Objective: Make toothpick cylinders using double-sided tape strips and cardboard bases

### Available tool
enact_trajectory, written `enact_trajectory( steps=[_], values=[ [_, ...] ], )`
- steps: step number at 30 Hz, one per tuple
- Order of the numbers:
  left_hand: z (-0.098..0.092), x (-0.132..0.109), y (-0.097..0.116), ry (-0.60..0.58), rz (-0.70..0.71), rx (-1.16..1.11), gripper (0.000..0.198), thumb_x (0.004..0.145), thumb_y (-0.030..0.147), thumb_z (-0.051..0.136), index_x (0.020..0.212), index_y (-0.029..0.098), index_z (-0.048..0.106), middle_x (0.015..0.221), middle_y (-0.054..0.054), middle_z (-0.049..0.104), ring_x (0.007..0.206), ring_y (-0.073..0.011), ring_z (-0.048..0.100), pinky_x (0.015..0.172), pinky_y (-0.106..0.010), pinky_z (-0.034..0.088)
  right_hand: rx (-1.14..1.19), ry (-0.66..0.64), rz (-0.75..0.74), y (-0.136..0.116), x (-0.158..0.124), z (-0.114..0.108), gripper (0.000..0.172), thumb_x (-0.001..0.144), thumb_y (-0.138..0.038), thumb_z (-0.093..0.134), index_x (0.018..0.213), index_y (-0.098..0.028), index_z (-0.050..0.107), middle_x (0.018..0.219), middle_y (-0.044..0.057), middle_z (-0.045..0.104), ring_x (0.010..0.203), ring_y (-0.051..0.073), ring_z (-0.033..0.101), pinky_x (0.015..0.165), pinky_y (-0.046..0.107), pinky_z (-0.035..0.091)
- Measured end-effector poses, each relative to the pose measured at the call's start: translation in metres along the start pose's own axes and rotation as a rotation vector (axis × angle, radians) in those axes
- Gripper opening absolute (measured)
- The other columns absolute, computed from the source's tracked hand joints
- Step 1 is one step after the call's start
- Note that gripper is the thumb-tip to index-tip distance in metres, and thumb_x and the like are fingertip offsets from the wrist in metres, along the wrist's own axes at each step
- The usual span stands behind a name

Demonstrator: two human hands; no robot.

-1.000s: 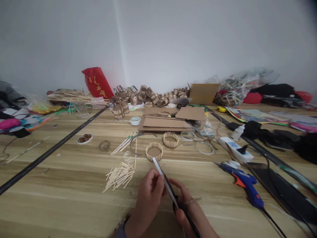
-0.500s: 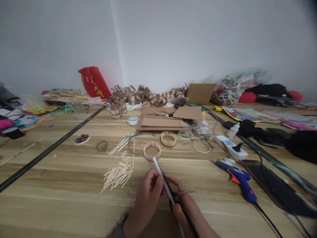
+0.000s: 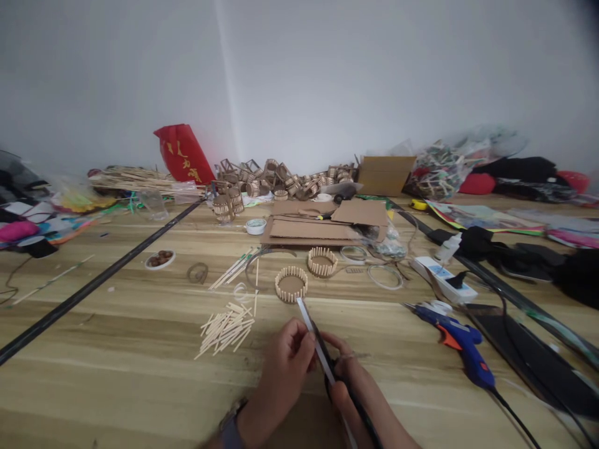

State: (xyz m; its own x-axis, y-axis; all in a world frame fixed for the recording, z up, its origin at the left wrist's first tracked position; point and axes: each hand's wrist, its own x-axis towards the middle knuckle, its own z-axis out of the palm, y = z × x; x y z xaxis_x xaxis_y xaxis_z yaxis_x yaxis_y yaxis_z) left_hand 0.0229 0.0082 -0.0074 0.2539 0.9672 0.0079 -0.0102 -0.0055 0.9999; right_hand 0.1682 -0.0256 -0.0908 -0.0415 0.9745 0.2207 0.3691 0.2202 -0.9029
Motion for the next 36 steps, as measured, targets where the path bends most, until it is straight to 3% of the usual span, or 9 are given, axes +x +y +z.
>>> enact_trajectory(
  steps=[6, 14, 19, 24, 30, 36],
  values=[
    [-0.001, 0.000, -0.001, -0.003, 0.002, 0.009, 0.027, 0.084, 0.043, 0.050, 0.070, 0.020, 0.046, 0.058, 0.005, 0.045, 0.052, -0.0105, 0.043, 0.050, -0.022, 0.035, -0.045, 0.020, -0.100, -0.023, -0.003, -0.006, 0.063, 0.090, -0.055, 0.037, 0.135, -0.012, 0.044, 0.060, -0.005, 0.045, 0.051, 0.014, 0.042, 0.050, 0.027, 0.032],
    [0.001, -0.003, 0.004, -0.017, -0.001, 0.002, 0.029, 0.081, 0.046, 0.051, 0.068, 0.021, 0.045, 0.057, 0.006, 0.042, 0.052, -0.0105, 0.041, 0.050, -0.022, 0.034, -0.037, 0.035, 0.029, -0.035, -0.004, -0.004, 0.084, 0.081, -0.080, 0.028, 0.128, -0.014, 0.051, 0.055, -0.006, 0.038, 0.047, 0.014, 0.040, 0.048, 0.026, 0.026],
    [-0.002, 0.000, 0.006, 0.008, 0.006, 0.013, 0.027, 0.081, 0.043, 0.050, 0.068, 0.021, 0.044, 0.058, 0.006, 0.041, 0.052, -0.0104, 0.039, 0.049, -0.022, 0.032, -0.003, 0.018, 0.032, -0.039, -0.002, -0.004, 0.090, 0.079, -0.085, 0.023, 0.129, -0.015, 0.048, 0.055, -0.007, 0.034, 0.047, 0.013, 0.036, 0.048, 0.026, 0.024],
    [-0.009, 0.005, 0.008, 0.082, 0.043, 0.053, 0.027, 0.083, 0.040, 0.048, 0.065, 0.021, 0.042, 0.056, 0.006, 0.038, 0.052, -0.0107, 0.036, 0.050, -0.023, 0.030, 0.027, -0.014, 0.004, -0.037, -0.003, -0.002, 0.086, 0.079, -0.083, 0.030, 0.131, -0.016, 0.047, 0.054, -0.007, 0.036, 0.048, 0.014, 0.037, 0.049, 0.026, 0.026],
    [-0.011, 0.004, 0.005, 0.071, 0.077, 0.047, 0.027, 0.083, 0.039, 0.049, 0.064, 0.021, 0.042, 0.056, 0.007, 0.037, 0.053, -0.0109, 0.034, 0.050, -0.023, 0.028, -0.016, -0.044, -0.014, -0.034, -0.003, -0.003, 0.079, 0.084, -0.074, 0.036, 0.133, -0.013, 0.046, 0.053, -0.007, 0.038, 0.047, 0.013, 0.037, 0.047, 0.026, 0.023],
    [-0.007, 0.002, 0.000, 0.067, 0.070, 0.017, 0.026, 0.084, 0.038, 0.048, 0.065, 0.021, 0.043, 0.059, 0.006, 0.037, 0.055, -0.0112, 0.036, 0.051, -0.023, 0.030, -0.008, -0.041, -0.106, -0.031, -0.003, -0.006, 0.076, 0.085, -0.074, 0.033, 0.134, -0.016, 0.046, 0.060, -0.004, 0.043, 0.053, 0.017, 0.043, 0.052, 0.028, 0.032]
  ],
)
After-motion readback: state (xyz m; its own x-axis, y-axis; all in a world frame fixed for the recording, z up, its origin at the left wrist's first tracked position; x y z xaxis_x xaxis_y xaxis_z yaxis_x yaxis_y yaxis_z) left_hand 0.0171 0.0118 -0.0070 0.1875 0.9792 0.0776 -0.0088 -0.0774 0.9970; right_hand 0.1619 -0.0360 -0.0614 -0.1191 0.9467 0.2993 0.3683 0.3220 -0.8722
